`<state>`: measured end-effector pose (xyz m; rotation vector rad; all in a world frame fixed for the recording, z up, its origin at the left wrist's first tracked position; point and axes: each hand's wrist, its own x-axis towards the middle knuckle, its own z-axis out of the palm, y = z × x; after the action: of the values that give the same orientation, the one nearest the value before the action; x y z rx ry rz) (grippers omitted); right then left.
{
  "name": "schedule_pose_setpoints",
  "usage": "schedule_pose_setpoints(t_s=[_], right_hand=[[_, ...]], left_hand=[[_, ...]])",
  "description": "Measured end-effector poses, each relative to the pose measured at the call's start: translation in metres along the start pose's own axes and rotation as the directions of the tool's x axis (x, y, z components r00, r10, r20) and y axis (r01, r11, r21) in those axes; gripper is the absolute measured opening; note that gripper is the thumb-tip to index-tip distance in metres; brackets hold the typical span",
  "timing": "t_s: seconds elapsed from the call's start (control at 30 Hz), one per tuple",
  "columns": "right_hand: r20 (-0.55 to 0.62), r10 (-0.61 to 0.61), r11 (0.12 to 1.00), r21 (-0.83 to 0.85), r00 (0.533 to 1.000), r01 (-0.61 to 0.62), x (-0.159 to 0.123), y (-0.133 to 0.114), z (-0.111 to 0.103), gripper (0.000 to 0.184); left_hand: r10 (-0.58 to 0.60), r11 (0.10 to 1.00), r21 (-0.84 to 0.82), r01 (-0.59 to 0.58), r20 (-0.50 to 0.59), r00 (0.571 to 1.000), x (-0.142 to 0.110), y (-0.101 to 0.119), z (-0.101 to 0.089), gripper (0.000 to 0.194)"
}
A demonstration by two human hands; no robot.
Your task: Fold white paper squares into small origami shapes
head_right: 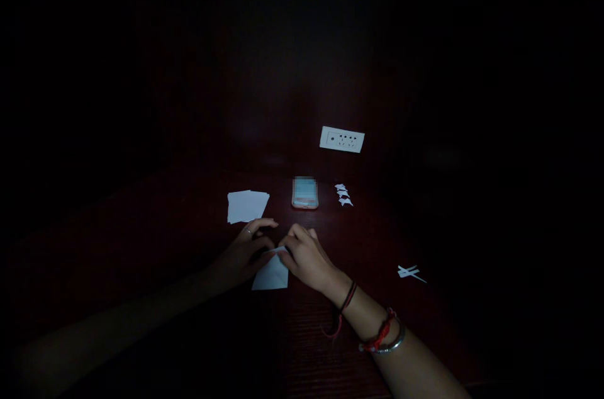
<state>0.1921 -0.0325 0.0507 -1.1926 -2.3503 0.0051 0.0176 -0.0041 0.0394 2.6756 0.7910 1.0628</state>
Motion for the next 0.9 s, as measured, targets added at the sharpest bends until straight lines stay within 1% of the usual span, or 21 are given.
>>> schedule_pose_setpoints(t_s=[0.17, 0.33, 0.43, 0.53, 0.67, 0.8, 0.87, 0.9], right_hand=[[-0.017, -0.024, 0.998, -0.056, 1.0, 0.024, 0.0, -0.003, -0.003, 0.009], [-0.062, 0.024, 1.0, 0.02, 0.998, -0.022, -0.002, 0.004, -0.003, 0.01], [-0.084, 0.033, 0.998, 0.057, 0.996, -0.028, -0.002, 0.006, -0.003, 0.01], [-0.089, 0.012, 0.998, 0.066, 0.996, -0.006, -0.002, 0.003, -0.004, 0.01], [-0.119, 0.02, 0.996, 0.089, 0.993, -0.01, -0.002, 0.001, -0.003, 0.012], [-0.137, 0.089, 0.986, 0.152, 0.987, -0.068, -0.002, 0.009, 0.001, 0.014], [-0.12, 0.121, 0.98, 0.175, 0.985, -0.099, -0.002, 0.014, 0.004, 0.02], [-0.106, 0.13, 0.977, 0.183, 0.986, -0.109, -0.002, 0.015, 0.005, 0.02]], left_hand=[[0.021, 0.999, 0.038, -0.02, -0.014, 1.0, 0.0, -0.003, 0.001, 0.008], [0.013, 0.998, 0.068, -0.007, -0.087, 0.996, -0.002, -0.007, 0.001, 0.009], [0.017, 0.997, 0.072, -0.01, -0.096, 0.995, -0.002, -0.008, 0.003, 0.009], [0.033, 0.997, 0.07, -0.026, -0.093, 0.995, -0.002, -0.008, 0.004, 0.008], [0.042, 0.996, 0.08, -0.036, -0.071, 0.997, -0.002, -0.006, 0.003, 0.008], [0.005, 0.998, 0.067, 0.0, -0.069, 0.998, -0.003, -0.006, 0.0, 0.009], [-0.038, 0.998, 0.043, 0.042, -0.094, 0.995, -0.003, -0.007, -0.001, 0.009], [-0.057, 0.998, 0.027, 0.06, -0.094, 0.994, -0.003, -0.007, -0.001, 0.009]])
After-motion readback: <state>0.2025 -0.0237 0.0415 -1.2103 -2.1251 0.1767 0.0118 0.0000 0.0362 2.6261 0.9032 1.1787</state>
